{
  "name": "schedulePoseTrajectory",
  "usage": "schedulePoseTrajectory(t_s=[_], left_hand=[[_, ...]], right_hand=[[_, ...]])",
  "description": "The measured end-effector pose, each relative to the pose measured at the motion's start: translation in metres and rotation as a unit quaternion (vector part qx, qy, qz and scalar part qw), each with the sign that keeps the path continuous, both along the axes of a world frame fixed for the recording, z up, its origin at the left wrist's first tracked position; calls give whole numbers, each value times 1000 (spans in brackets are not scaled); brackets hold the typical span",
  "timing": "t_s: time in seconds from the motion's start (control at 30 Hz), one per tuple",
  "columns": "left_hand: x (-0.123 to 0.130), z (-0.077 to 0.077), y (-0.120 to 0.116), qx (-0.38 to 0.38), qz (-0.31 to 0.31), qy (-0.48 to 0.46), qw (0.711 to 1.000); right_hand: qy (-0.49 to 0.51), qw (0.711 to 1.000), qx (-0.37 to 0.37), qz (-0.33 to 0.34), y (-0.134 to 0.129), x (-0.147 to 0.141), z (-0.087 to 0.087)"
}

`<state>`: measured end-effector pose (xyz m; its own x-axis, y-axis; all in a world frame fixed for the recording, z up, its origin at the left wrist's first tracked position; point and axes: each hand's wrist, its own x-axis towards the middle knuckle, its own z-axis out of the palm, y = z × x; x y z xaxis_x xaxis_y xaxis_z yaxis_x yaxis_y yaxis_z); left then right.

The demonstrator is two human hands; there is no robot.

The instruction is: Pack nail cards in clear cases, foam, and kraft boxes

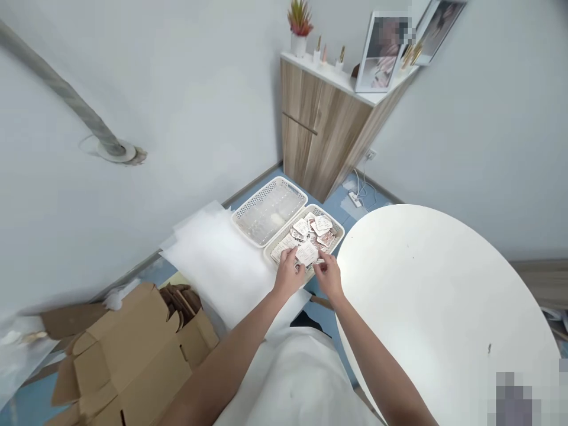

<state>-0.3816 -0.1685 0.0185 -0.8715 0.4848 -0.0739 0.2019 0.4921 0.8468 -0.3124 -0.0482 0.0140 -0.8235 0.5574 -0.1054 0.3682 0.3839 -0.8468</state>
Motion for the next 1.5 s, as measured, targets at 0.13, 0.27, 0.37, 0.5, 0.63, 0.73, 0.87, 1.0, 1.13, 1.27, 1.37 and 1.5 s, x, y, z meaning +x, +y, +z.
schedulePoseTrajectory(t_s=[0.13,0.27,0.37,0.5,0.63,0.73,0.87,1.0,1.13,1.27,1.37,1.5], left_hand=[[37,1,-29,27,-31,5,999],[78,-10,-48,32,-67,-14,997],[103,-14,-49,35,-100,-39,994],[122,-8,-35,63,-154,-47,985],[135,0,-14,102,-204,-51,972],[145,4,8,140,-224,-82,961],[165,8,43,153,-242,-148,947],[188,14,75,142,-260,-184,937],[205,20,101,137,-264,-220,929],[220,20,116,129,-245,-293,915],[232,19,122,112,-215,-343,908],[245,19,127,78,-198,-369,905]], right_hand=[[6,995,-83,-47,-34,53,-2],[1,982,-166,-87,-61,106,0],[5,974,-189,-123,-70,139,8],[7,960,-209,-186,-70,173,19],[23,947,-218,-236,-65,200,25],[45,941,-213,-258,-60,220,25],[51,938,-190,-284,-46,252,24],[56,936,-150,-312,-24,285,25],[75,949,-70,-299,2,313,28],[88,978,14,-190,24,330,25],[93,982,21,-164,38,335,18],[127,971,-18,-203,53,340,9]])
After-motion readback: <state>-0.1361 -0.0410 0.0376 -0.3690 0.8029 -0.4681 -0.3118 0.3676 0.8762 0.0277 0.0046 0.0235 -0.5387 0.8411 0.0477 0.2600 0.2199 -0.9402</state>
